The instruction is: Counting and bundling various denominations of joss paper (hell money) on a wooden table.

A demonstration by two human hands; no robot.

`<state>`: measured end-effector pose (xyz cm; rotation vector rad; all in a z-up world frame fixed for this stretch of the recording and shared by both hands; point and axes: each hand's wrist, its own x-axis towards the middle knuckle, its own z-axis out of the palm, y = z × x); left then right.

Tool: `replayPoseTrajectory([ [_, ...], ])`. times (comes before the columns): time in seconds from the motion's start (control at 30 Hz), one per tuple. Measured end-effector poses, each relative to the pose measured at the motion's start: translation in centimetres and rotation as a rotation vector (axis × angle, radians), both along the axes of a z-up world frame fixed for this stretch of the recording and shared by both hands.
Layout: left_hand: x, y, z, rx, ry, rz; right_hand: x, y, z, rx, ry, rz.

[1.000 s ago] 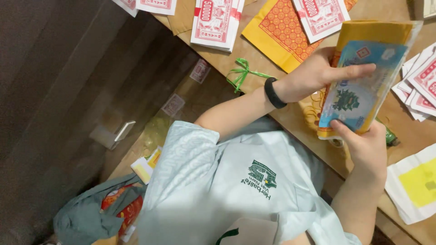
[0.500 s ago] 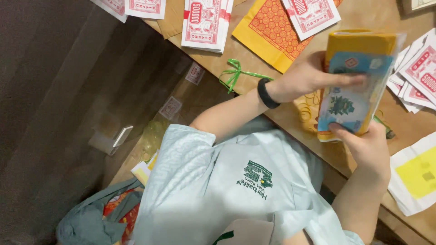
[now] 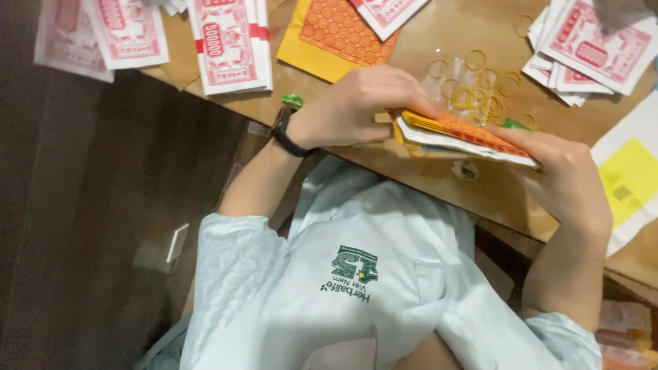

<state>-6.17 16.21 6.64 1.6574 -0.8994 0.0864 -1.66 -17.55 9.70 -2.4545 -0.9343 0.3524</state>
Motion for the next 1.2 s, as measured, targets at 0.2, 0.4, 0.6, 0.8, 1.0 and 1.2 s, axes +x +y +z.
replayPoseTrajectory([
  [0.2, 0.0, -3.5, 0.6, 0.485, -0.484, 0.424, 0.2, -0.2, -0.9, -0.076, -0.326, -0.028],
  [0.4, 0.1, -7.1, -0.8, 0.699, -0.531, 0.485, -0.7, 0.9, -1.5, -0.190, -0.576, 0.006],
  [0.6, 0.6, -8.4, -3.4, 0.769, -0.501, 0.530, -1.3, 1.4, -2.4, -0.200, -0.658, 0.024],
  [0.8, 0.9, -7.5, -4.7, 0.772, -0.532, 0.554, 0.0, -1.0, -1.4, -0.270, -0.591, -0.083],
  [1.0, 0.8, -6.3, -2.8, 0.727, -0.438, 0.604, 0.8, -3.8, -5.0, -0.112, -0.340, -0.133],
  [1.2, 1.0, -6.9, -2.2, 0.630, -0.349, 0.734, 1.1, -3.8, -5.5, -0.077, -0.285, -0.146],
])
